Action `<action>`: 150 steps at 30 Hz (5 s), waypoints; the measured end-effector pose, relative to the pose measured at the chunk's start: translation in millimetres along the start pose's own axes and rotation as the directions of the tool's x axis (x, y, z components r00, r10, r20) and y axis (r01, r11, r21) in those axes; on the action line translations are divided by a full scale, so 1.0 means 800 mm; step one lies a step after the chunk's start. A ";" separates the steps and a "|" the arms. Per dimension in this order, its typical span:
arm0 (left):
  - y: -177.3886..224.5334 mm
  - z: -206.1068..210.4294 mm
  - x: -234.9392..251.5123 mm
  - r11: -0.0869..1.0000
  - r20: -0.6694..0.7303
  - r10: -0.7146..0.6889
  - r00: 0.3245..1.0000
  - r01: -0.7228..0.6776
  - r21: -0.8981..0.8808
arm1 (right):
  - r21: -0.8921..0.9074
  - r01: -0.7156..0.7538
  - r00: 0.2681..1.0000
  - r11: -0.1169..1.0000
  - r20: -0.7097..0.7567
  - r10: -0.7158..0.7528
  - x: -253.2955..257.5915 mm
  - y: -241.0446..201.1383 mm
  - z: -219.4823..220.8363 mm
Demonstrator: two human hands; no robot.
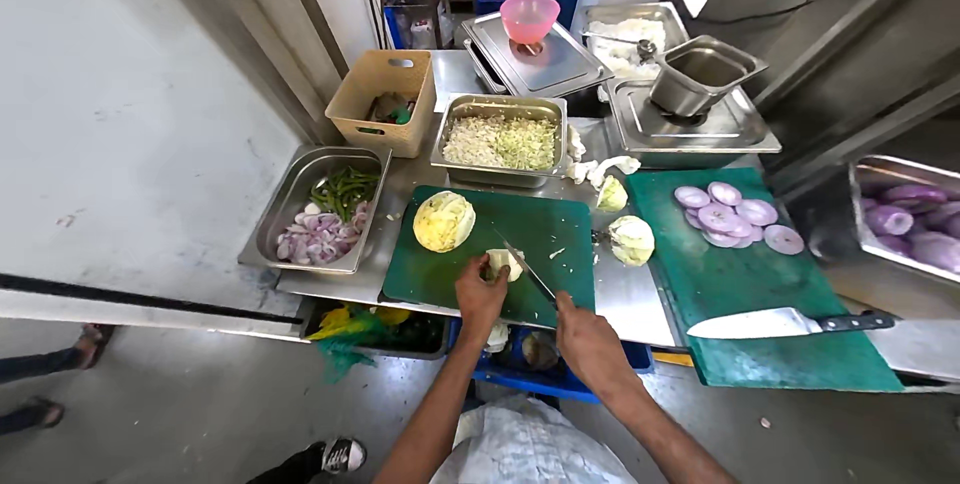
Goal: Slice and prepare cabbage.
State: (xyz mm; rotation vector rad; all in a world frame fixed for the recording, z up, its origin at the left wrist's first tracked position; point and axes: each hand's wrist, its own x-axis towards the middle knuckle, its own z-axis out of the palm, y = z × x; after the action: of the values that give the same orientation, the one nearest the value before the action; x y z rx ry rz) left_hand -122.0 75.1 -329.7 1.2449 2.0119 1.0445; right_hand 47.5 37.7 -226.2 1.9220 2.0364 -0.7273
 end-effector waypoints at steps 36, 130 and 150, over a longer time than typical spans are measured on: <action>0.042 -0.023 0.016 0.849 0.353 0.037 0.935 0.157 -0.504 | 0.967 0.146 0.984 0.211 -0.164 0.074 0.060 0.063 0.031; 0.011 0.027 0.033 0.968 0.275 0.246 0.930 -0.249 -0.024 | 0.039 -0.058 0.990 0.998 0.131 0.052 0.069 0.005 -0.042; 0.032 -0.018 0.065 0.964 0.509 -0.204 0.836 0.262 -0.044 | 0.233 -0.053 0.999 0.971 0.012 0.052 0.063 0.078 0.010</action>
State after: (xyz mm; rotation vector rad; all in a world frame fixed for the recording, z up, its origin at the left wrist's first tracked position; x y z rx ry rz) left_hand -142.6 124.4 -302.8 1.0432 1.6221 0.6214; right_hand 102.8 77.3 -269.9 2.0863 1.9632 -0.9971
